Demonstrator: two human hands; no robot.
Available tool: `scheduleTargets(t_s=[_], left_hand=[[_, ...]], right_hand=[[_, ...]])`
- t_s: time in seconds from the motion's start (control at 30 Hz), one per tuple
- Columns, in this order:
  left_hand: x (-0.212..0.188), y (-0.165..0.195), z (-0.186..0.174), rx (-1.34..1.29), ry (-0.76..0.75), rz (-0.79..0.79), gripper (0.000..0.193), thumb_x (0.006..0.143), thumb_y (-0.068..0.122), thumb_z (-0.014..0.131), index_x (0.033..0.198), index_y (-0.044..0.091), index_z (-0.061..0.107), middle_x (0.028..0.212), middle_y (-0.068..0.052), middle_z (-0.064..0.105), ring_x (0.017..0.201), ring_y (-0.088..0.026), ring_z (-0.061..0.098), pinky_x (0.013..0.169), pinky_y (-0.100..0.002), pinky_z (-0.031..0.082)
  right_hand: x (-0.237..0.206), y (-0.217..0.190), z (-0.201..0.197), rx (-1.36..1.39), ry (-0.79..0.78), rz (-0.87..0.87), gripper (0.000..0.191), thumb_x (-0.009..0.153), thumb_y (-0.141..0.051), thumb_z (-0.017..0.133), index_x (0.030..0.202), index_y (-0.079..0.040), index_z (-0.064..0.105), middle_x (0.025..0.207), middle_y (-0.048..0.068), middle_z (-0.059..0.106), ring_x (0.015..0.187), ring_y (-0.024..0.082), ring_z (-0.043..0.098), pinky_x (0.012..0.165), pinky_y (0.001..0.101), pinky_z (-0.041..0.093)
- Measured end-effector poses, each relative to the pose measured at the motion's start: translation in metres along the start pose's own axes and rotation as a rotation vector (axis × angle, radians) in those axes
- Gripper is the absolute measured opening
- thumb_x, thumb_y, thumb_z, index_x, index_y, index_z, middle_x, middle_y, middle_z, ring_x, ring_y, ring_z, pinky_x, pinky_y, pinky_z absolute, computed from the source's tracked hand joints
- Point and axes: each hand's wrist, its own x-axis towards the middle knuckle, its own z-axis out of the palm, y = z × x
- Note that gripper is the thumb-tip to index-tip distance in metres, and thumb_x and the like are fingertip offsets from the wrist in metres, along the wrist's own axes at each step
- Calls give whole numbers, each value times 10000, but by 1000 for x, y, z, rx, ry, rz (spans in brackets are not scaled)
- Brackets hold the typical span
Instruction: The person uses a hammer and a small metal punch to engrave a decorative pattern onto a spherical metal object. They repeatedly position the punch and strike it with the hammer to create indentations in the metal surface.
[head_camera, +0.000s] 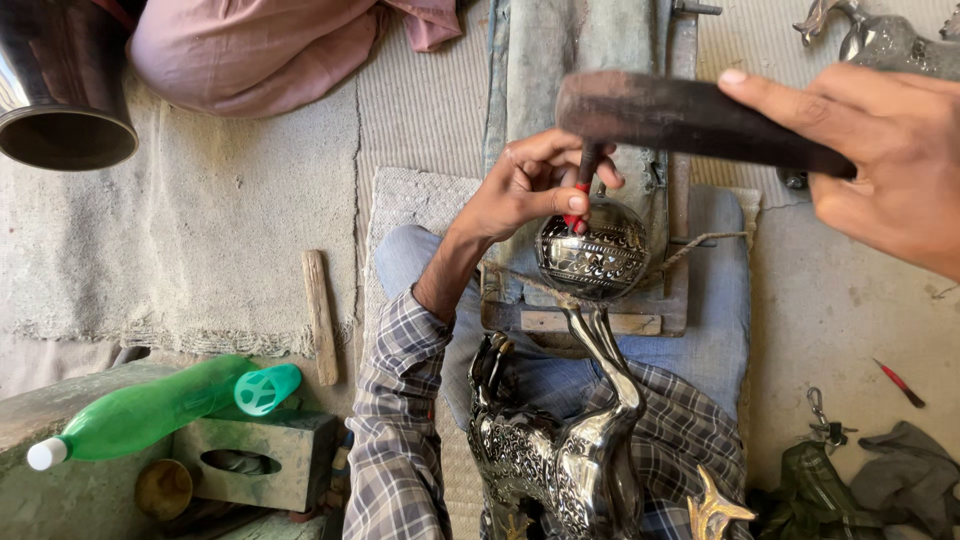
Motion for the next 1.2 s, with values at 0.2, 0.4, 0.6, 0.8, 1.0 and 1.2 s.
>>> scheduleTargets(t_s=[0.2,0.4,0.6,0.8,1.0,1.2], left_hand=[[0,0,0,-51,-19,-13,498,987,80,788,1442,37,591,1206,-129,745,951,-148,726,786,-325,663],[0,1,0,-54,-41,-5,480,993,84,777,1435,28,599,1198,-135,746,832,-135,721,783,-306,650],[3,-4,-4,-50,-65,10,485,992,100,771,1438,43,590,1240,-133,747,934,-150,734,803,-314,659],[2,-7,-6,-23,-78,21,495,1002,114,775,1457,60,587,1229,-129,747,1124,-183,719,932,-339,634],[2,-6,-6,2,-81,19,483,1003,133,775,1445,63,595,1212,-125,752,1185,-203,714,1044,-371,604],[3,-1,-5,0,-63,-48,484,978,138,787,1417,40,610,1247,-138,758,1123,-211,719,960,-371,615]], right_hand=[[19,-35,-13,18,-20,18,928,795,111,684,1619,-155,347,1175,228,662,953,294,690,768,397,596],[20,-37,-16,-51,-108,164,990,791,114,695,1650,-222,334,934,142,670,772,236,692,700,382,600],[16,-20,-12,-55,-140,144,1023,791,100,688,1667,-230,275,902,102,642,684,196,648,634,346,571],[17,-13,-12,43,-141,73,1030,753,76,674,1648,-223,261,945,96,604,774,189,611,718,337,554],[22,-22,-16,65,-92,57,1030,718,105,691,1634,-186,322,904,93,586,748,188,588,716,344,546],[22,-18,-14,19,-148,154,999,732,81,668,1625,-216,333,919,56,573,693,164,560,666,318,522]])
